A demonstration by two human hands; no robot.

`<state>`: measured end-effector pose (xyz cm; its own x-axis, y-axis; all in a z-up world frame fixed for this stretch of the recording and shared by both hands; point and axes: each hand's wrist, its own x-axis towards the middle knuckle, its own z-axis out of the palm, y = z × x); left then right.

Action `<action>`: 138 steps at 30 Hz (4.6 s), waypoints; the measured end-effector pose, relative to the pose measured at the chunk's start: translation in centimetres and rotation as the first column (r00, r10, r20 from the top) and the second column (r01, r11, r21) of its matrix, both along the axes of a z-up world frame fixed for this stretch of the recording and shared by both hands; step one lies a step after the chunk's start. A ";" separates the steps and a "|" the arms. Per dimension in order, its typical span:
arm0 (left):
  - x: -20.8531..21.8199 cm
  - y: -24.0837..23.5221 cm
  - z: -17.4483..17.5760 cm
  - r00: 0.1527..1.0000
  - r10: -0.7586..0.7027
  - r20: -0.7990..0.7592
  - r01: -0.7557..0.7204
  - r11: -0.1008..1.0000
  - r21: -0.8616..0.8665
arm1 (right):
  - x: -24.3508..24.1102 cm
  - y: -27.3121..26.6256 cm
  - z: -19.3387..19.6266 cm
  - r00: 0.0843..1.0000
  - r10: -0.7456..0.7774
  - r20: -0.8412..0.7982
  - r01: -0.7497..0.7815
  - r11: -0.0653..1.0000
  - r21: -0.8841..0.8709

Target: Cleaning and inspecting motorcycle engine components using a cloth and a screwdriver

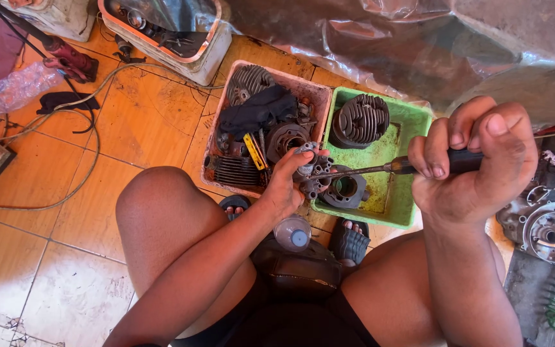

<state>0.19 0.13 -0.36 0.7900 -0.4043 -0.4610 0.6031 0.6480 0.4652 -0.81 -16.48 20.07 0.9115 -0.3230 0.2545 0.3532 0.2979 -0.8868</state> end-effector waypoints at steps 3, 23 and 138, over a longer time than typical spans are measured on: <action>0.0 -0.1 -0.5 1.000 0.004 -0.005 -0.004 1.000 0.022 | 0.2 0.3 -0.4 1.000 0.017 0.025 -0.017 1.000 -0.009; -1.4 -2.0 1.7 0.968 0.184 -0.169 -0.167 0.980 0.111 | -0.9 1.1 -2.3 0.966 -0.054 0.251 0.108 0.972 -0.207; 1.9 4.4 3.5 0.943 0.082 -0.324 0.122 0.817 0.564 | 2.0 -6.9 -3.2 0.930 0.353 -0.102 -0.134 0.068 -0.989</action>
